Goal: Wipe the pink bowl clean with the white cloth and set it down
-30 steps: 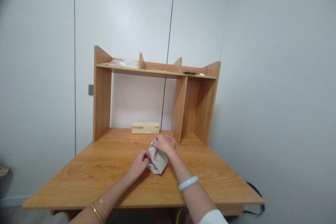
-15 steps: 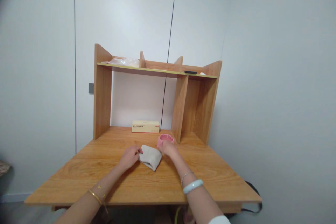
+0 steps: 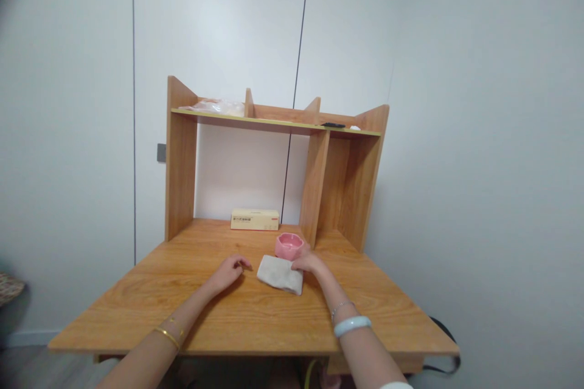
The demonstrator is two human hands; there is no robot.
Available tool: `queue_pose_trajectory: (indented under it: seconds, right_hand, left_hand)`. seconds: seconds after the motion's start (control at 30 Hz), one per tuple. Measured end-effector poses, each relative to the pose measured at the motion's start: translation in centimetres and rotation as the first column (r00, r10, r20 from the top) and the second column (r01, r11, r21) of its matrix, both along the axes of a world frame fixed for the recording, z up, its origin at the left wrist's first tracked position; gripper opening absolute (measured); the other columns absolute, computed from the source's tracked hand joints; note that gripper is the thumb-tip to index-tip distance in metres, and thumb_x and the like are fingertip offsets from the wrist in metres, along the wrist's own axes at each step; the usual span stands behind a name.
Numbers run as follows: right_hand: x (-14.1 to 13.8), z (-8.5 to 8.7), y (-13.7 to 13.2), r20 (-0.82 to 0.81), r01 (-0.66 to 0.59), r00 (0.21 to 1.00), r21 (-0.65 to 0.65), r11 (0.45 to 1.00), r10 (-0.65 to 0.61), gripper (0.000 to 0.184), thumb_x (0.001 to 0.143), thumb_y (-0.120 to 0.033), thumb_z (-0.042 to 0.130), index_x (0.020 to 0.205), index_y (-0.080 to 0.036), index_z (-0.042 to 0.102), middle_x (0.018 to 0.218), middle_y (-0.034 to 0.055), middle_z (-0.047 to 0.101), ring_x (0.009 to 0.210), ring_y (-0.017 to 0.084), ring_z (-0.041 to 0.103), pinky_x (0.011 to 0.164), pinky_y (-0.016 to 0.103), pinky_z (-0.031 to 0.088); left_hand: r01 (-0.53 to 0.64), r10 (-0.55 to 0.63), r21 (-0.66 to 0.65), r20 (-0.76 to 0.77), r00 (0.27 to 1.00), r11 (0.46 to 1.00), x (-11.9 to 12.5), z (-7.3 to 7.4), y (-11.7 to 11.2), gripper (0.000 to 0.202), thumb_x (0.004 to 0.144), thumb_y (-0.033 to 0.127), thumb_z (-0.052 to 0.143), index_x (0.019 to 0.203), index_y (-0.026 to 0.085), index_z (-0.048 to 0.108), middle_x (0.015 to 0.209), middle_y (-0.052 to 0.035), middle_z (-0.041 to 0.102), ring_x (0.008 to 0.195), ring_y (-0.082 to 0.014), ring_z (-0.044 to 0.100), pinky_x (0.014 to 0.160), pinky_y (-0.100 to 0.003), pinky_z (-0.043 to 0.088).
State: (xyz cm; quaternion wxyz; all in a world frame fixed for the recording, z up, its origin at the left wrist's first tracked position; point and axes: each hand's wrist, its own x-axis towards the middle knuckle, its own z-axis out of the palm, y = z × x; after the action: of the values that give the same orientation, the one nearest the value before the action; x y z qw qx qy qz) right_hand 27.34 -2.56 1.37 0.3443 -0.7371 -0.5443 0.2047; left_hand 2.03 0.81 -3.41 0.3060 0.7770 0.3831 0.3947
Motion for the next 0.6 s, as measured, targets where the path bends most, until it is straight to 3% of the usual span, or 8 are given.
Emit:
queue_pose_trajectory:
  seconds: [0.13, 0.23, 0.3, 0.37, 0.43, 0.5, 0.6]
  right_hand:
    - [1.8, 2.1, -0.4, 0.24, 0.162, 0.961, -0.095, 0.982, -0.136, 0.065, 0.046, -0.006, 0.067, 0.107, -0.008, 0.046, 0.081, 0.0137, 0.063, 0.074, 0.027, 0.061, 0.059, 0.034, 0.044]
    - [0.4, 2.5, -0.3, 0.424, 0.182, 0.883, 0.081, 0.98, -0.2, 0.043, 0.058, -0.012, 0.061, 0.1, -0.009, 0.05, 0.096, 0.0192, 0.06, 0.093, 0.03, 0.057, 0.073, 0.039, 0.042]
    - [-2.1, 2.2, 0.3, 0.389, 0.083, 0.905, 0.237, 0.968, -0.173, 0.027, 0.068, -0.014, 0.052, 0.094, -0.013, 0.052, 0.099, 0.0161, 0.058, 0.097, 0.026, 0.055, 0.077, 0.037, 0.041]
    - [-5.4, 1.3, 1.3, 0.218, -0.053, 0.976, 0.353, 0.934, -0.027, 0.019, 0.071, -0.016, 0.049, 0.09, -0.017, 0.052, 0.092, 0.0079, 0.059, 0.092, 0.019, 0.056, 0.076, 0.031, 0.041]
    - [-8.9, 0.0, 2.6, -0.065, -0.101, 0.989, 0.347, 0.932, 0.131, 0.015, 0.071, -0.019, 0.05, 0.086, -0.019, 0.051, 0.075, 0.001, 0.057, 0.071, 0.014, 0.057, 0.064, 0.026, 0.043]
    - [-11.7, -1.4, 3.8, -0.41, -0.126, 0.881, 0.275, 0.953, 0.235, 0.012, 0.071, -0.025, 0.052, 0.082, -0.02, 0.049, 0.065, -0.0034, 0.052, 0.051, 0.01, 0.051, 0.051, 0.022, 0.04]
    - [-13.9, -3.4, 4.8, -0.745, -0.147, 0.604, 0.247, 0.958, 0.285, 0.016, 0.07, -0.029, 0.056, 0.08, -0.02, 0.048, 0.061, -0.0044, 0.05, 0.045, 0.007, 0.048, 0.046, 0.02, 0.038]
  left_hand:
    - [-0.059, 0.08, -0.114, 0.188, 0.979, 0.992, -0.5, -0.6, 1.5, 0.025, 0.063, 0.005, 0.042, 0.073, 0.013, 0.063, 0.085, -0.0088, 0.067, 0.08, -0.0153, 0.06, 0.074, -0.027, 0.045]
    - [-0.047, 0.118, -0.22, 0.32, 0.94, 0.974, -0.9, -0.8, 2.4, 0.02, 0.063, 0.009, 0.047, 0.074, 0.013, 0.063, 0.086, -0.01, 0.068, 0.078, -0.015, 0.06, 0.066, -0.025, 0.046]
    - [-0.035, 0.146, -0.274, 0.394, 0.907, 0.961, -1.3, -0.8, 2.6, 0.017, 0.062, 0.012, 0.05, 0.074, 0.014, 0.063, 0.088, -0.01, 0.067, 0.077, -0.0146, 0.061, 0.063, -0.024, 0.045]
    - [-0.024, 0.178, -0.316, 0.466, 0.867, 0.948, -1.6, -0.9, 2.6, 0.015, 0.061, 0.015, 0.053, 0.073, 0.014, 0.062, 0.088, -0.01, 0.067, 0.076, -0.0141, 0.061, 0.062, -0.023, 0.045]
    - [-0.006, 0.203, -0.348, 0.534, 0.821, 0.938, -1.8, -1.0, 2.5, 0.014, 0.06, 0.017, 0.056, 0.072, 0.014, 0.062, 0.085, -0.0096, 0.067, 0.074, -0.014, 0.062, 0.062, -0.023, 0.046]
    - [0.021, 0.214, -0.361, 0.597, 0.773, 0.932, -1.9, -1.1, 2.4, 0.013, 0.059, 0.018, 0.058, 0.071, 0.013, 0.061, 0.079, -0.0088, 0.066, 0.07, -0.0138, 0.062, 0.063, -0.024, 0.046]
    - [0.064, 0.215, -0.365, 0.672, 0.709, 0.929, -2.0, -1.2, 2.3, 0.013, 0.059, 0.018, 0.058, 0.07, 0.012, 0.06, 0.073, -0.0073, 0.065, 0.066, -0.0125, 0.061, 0.065, -0.025, 0.047]
